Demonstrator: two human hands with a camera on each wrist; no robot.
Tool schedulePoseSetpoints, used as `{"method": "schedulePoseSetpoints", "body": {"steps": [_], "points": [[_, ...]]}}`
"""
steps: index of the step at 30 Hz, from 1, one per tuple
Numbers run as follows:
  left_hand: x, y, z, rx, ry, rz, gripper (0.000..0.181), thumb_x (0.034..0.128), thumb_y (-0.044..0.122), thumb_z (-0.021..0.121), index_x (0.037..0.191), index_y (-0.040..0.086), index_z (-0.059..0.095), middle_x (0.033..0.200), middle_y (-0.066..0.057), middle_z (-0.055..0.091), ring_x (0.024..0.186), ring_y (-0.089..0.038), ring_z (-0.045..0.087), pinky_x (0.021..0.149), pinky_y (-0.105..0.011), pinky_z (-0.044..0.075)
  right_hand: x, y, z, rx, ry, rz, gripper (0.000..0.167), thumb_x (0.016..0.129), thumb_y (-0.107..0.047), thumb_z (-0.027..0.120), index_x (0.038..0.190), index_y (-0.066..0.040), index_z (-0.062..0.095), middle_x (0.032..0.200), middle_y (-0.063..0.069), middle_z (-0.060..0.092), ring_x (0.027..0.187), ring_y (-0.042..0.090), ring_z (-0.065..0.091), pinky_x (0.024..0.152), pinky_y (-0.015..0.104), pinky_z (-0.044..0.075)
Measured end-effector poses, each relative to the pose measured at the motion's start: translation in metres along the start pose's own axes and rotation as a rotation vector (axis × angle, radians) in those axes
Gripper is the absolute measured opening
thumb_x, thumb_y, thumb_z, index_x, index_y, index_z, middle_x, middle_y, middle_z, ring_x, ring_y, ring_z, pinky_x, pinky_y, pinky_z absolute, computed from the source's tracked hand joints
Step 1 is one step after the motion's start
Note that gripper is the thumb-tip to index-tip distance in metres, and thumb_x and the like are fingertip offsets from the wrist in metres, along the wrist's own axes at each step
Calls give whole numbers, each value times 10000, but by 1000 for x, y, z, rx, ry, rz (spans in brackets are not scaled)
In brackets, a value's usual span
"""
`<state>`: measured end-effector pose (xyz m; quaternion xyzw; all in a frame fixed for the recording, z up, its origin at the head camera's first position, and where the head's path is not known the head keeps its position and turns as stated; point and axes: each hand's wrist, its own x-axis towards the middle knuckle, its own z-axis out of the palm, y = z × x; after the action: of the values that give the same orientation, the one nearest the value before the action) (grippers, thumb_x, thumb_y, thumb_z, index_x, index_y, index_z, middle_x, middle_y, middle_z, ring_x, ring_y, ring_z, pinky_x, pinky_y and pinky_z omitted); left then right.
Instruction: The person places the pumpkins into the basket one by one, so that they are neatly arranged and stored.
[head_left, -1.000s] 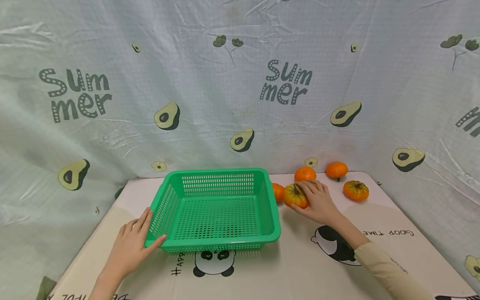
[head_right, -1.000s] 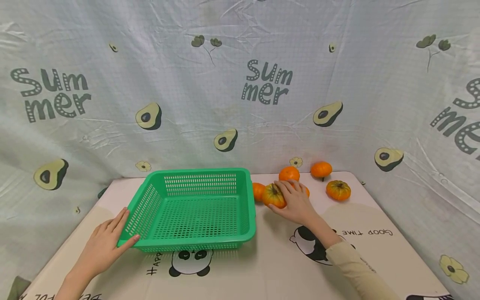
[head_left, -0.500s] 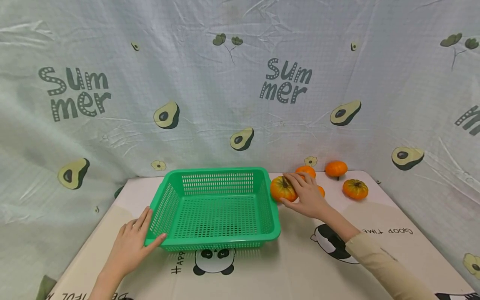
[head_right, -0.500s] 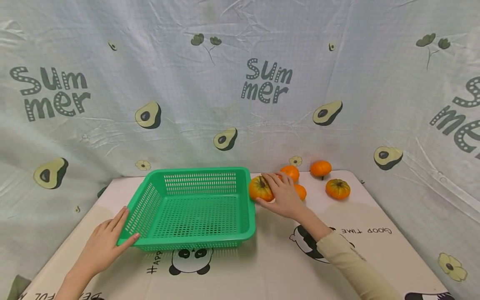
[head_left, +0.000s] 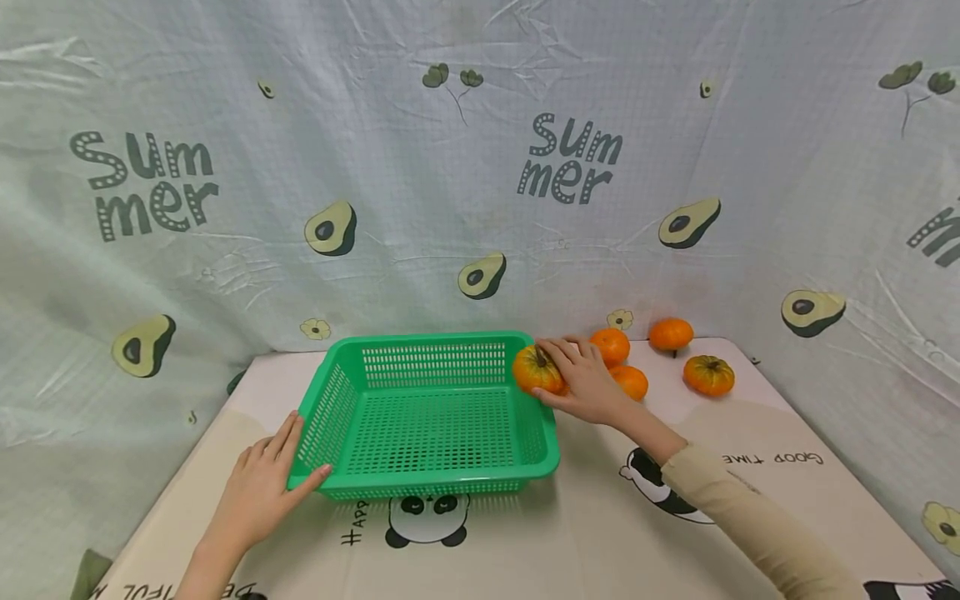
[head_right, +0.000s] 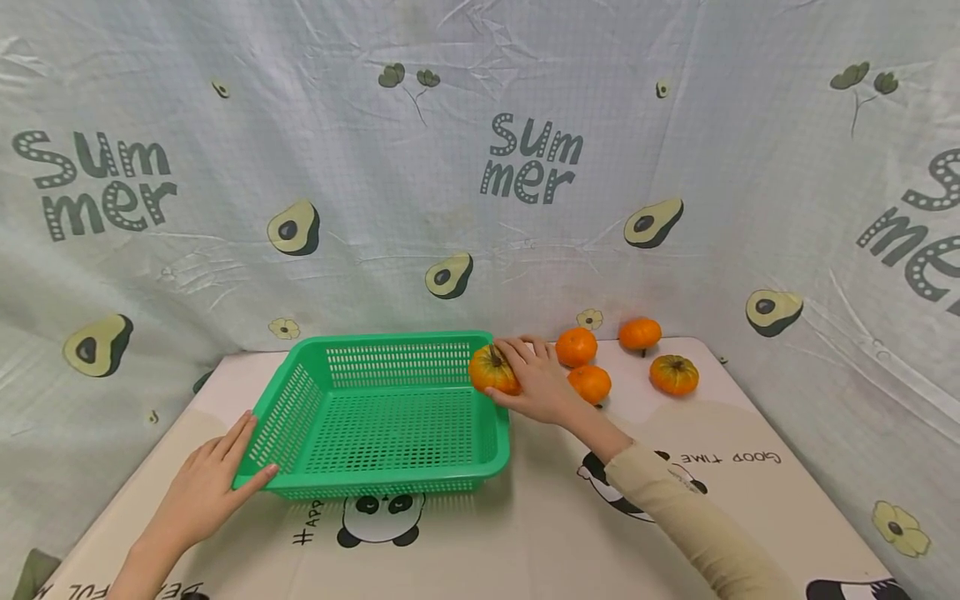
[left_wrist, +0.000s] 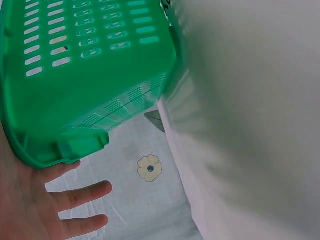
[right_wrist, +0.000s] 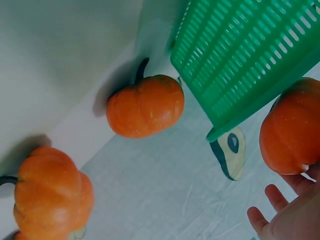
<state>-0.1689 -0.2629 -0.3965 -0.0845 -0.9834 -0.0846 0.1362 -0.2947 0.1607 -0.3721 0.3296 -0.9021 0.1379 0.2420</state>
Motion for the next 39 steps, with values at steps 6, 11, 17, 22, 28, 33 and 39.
{"method": "schedulePoseSetpoints", "body": {"steps": [6,11,17,22,28,33,39], "points": [[0,1,0,-9,-5,-5,828,846,509,495,1398,-42,216,1435,-228,260,1134,-449,383,917,-577,284,10,-4,8,9,-6,-5,670,776,-457,602,1322,-113,425,1274,44,484,1156,288,343,928,514,296],[0,1,0,-10,-8,-7,829,849,512,490,1399,-42,212,1442,-222,247,1140,-448,376,915,-583,281,19,-4,13,-7,-29,12,678,779,-481,590,1339,-148,399,1290,46,467,1169,287,337,918,513,312],[2,0,-1,-10,13,-9,819,844,501,506,1391,-45,237,1430,-229,272,1138,-446,384,917,-581,293,29,-8,19,-25,-67,-9,692,791,-480,591,1358,-152,367,1277,62,472,1147,285,343,933,506,304],[1,-1,2,-5,19,-12,821,842,510,503,1389,-44,243,1429,-222,279,1128,-446,402,900,-589,315,38,-11,26,-37,-122,-28,693,795,-500,577,1353,-142,377,1286,65,467,1146,287,353,928,503,308],[0,0,3,-5,22,-16,818,843,513,498,1390,-41,244,1428,-221,282,1128,-444,407,894,-591,323,48,-11,35,-52,-212,-34,697,800,-532,551,1343,-130,381,1299,69,459,1174,314,352,959,525,288],[0,0,2,-6,20,-19,815,845,506,499,1389,-44,245,1423,-228,287,1127,-448,410,890,-592,330,56,-8,42,-69,-268,-56,683,803,-545,534,1330,-136,383,1301,51,447,1171,298,353,953,517,289],[0,-1,2,-13,21,-20,810,848,493,505,1391,-45,237,1427,-226,279,1135,-447,404,892,-591,331,63,-8,45,-77,-343,-92,643,806,-537,536,1297,-141,415,1280,42,468,1150,283,365,919,511,300]]}}
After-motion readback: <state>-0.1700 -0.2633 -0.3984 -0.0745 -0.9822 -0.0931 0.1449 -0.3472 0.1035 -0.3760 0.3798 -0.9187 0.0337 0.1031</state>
